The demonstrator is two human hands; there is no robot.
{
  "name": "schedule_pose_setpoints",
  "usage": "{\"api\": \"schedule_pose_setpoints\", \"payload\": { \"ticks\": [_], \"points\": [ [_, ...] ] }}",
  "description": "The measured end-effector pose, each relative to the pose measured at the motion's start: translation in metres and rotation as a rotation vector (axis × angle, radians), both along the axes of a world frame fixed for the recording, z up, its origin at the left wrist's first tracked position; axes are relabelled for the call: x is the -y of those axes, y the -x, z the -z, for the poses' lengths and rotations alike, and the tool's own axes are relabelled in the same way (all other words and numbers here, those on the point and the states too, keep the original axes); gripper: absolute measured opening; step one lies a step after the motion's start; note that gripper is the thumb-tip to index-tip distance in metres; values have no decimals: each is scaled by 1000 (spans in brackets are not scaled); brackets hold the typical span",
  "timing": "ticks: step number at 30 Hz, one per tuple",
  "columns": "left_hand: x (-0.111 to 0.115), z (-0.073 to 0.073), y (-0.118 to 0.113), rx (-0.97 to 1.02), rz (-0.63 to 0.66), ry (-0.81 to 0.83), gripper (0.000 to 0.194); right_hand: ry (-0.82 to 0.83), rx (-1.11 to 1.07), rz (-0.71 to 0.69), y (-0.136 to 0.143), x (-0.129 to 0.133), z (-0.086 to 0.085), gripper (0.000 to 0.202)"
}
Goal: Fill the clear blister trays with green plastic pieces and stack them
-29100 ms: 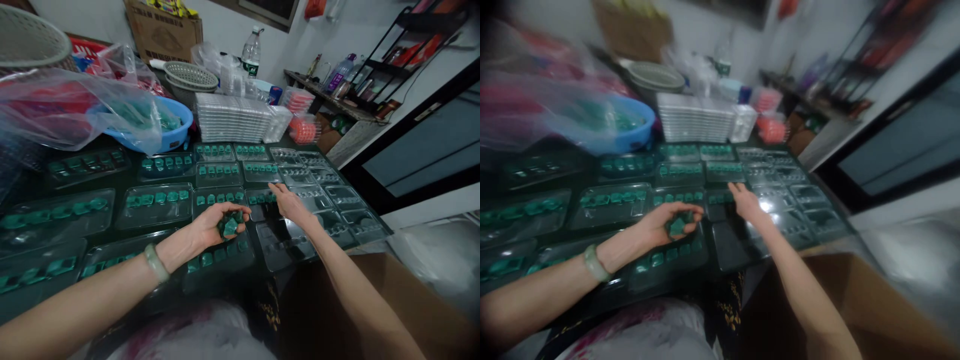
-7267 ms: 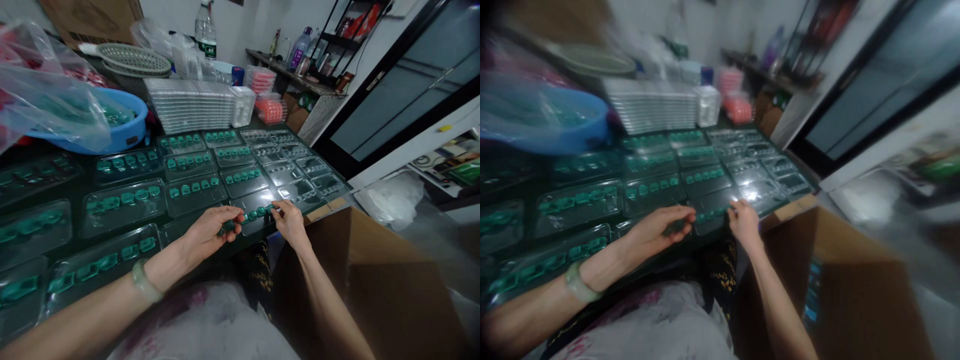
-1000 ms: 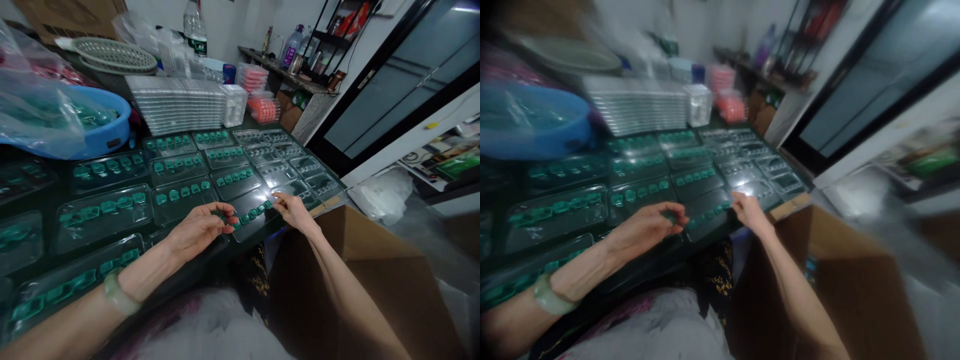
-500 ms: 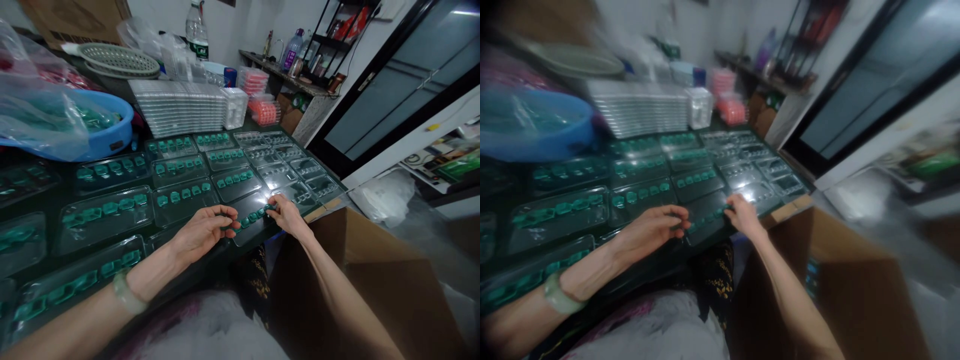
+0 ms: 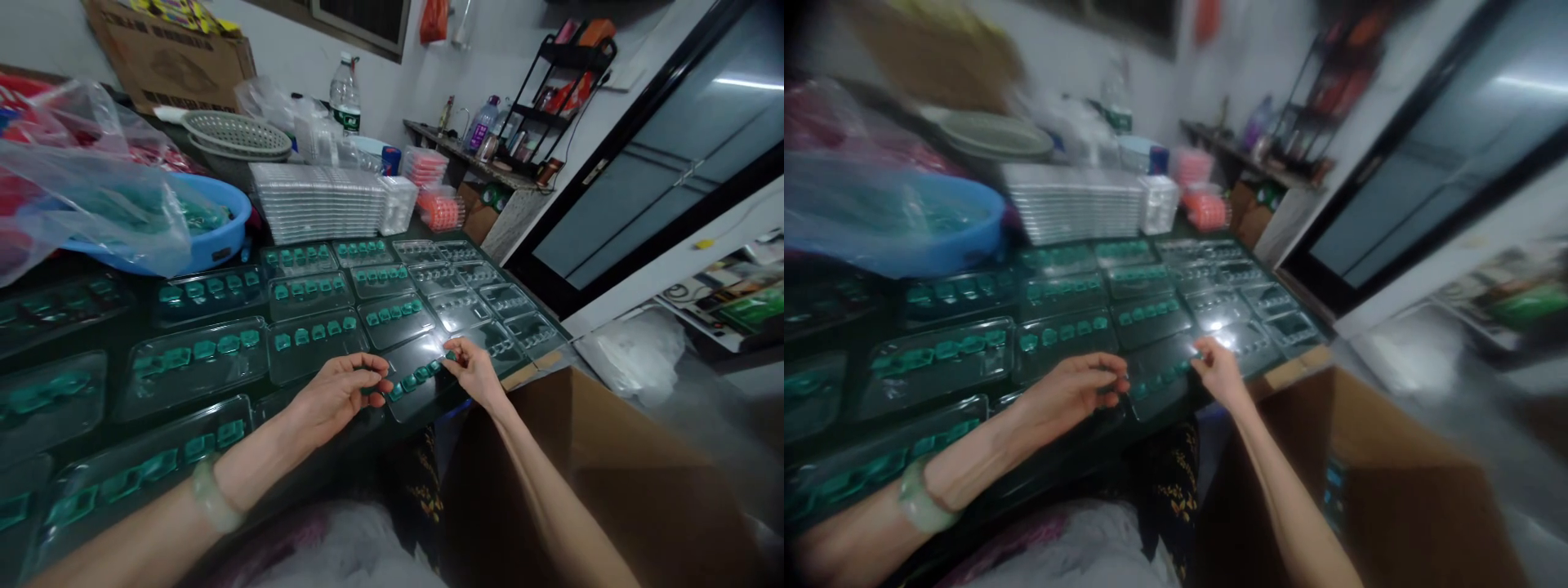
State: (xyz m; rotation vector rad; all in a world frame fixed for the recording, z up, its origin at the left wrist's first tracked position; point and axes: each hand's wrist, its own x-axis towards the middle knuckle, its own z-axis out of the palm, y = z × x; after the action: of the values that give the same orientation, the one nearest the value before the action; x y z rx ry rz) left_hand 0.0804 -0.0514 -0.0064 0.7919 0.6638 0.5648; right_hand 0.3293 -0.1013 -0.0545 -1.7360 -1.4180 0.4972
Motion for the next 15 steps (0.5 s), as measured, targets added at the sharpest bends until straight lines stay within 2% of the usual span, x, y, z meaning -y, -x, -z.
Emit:
{"api": "schedule_pose_setpoints", "payload": {
  "ticks": [3,7,11,13,15],
  "points": [
    [0,-2,4,-7,-35,18,11,23,-61,-24,9,3,-16,19],
    [0,-3,13,-8,-155,82,18,132,-279,-106,40,1,-46,18],
    [-4,-2,34,65,-247,143,36,312,-462,-423,81,-11,-67,19],
    [-6,-3,49,85,-268,128,32,380,-492,-564,103,-19,-73,24],
    [-7,-6,68,101,-256,88,21,413,-460,-636,127,-31,-79,21]
  ]
}}
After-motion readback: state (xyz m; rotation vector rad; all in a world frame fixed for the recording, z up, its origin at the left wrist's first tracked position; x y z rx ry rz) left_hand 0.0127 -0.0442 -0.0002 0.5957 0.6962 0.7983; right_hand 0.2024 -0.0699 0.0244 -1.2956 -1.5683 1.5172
